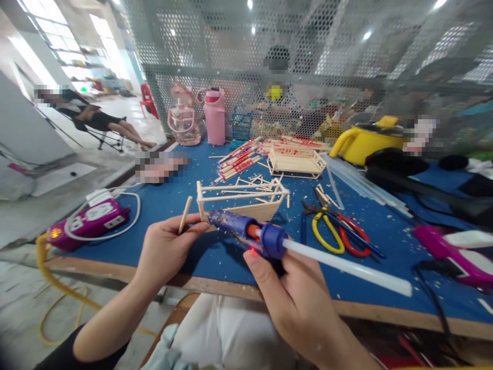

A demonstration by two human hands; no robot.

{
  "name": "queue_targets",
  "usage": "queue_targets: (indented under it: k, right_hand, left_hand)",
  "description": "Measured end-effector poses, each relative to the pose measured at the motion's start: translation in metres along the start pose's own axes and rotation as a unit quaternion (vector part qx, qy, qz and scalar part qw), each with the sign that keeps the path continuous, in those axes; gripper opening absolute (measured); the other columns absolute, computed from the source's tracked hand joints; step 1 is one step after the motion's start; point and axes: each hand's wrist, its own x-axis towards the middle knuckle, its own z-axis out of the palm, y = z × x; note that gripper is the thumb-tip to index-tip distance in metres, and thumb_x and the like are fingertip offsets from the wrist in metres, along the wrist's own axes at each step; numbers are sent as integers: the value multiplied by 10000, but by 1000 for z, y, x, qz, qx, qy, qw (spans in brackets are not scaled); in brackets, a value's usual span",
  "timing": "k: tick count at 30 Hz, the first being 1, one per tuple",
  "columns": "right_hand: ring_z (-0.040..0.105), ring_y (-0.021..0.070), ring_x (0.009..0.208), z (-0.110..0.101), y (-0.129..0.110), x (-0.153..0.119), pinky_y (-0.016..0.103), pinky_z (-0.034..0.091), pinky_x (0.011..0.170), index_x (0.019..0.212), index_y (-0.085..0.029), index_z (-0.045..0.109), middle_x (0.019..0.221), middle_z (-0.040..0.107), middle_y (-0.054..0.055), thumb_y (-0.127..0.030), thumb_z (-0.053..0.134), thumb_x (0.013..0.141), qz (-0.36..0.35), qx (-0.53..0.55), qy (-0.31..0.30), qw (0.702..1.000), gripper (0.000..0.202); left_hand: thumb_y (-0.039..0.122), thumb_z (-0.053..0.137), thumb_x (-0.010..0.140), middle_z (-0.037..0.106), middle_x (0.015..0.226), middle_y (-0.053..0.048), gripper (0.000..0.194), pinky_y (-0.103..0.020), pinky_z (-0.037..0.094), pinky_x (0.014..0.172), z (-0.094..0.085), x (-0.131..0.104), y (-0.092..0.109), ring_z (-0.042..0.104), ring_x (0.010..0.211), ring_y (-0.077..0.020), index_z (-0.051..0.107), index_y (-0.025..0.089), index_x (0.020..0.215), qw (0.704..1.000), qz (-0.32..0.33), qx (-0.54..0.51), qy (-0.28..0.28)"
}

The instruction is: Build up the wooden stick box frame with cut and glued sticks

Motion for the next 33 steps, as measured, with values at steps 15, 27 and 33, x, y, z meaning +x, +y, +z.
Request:
queue_targets:
  k: [15,27,33]
  right_hand:
    - [677,236,655,-1,2,-1,341,552,644,772,-202,675,706,721,73,-402,484,885,0,-19,-1,1000,299]
    - [692,247,781,0,3,3,349,553,750,869,-198,688,809,739,70,-379,503,883,-2,-23,-13,1000,259]
    - [683,225,902,-4,10,-4,307,551,791,1050,-239,645,973,727,33,-313,506,883,-36,-18,-16,999,230]
  left_hand:
    - [268,700,732,769,849,18,132,-240,524,741,1,1,0,704,811,-182,764,231,841,1000,1,5,6]
    - [265,694,738,768,869,27,140,-232,514,721,1,0,1,703,813,-177,766,246,856,1000,-5,3,-5]
    - [266,689,740,768,861,25,135,-241,521,733,0,1,2,703,826,-188,766,240,848,1000,-7,10,-14]
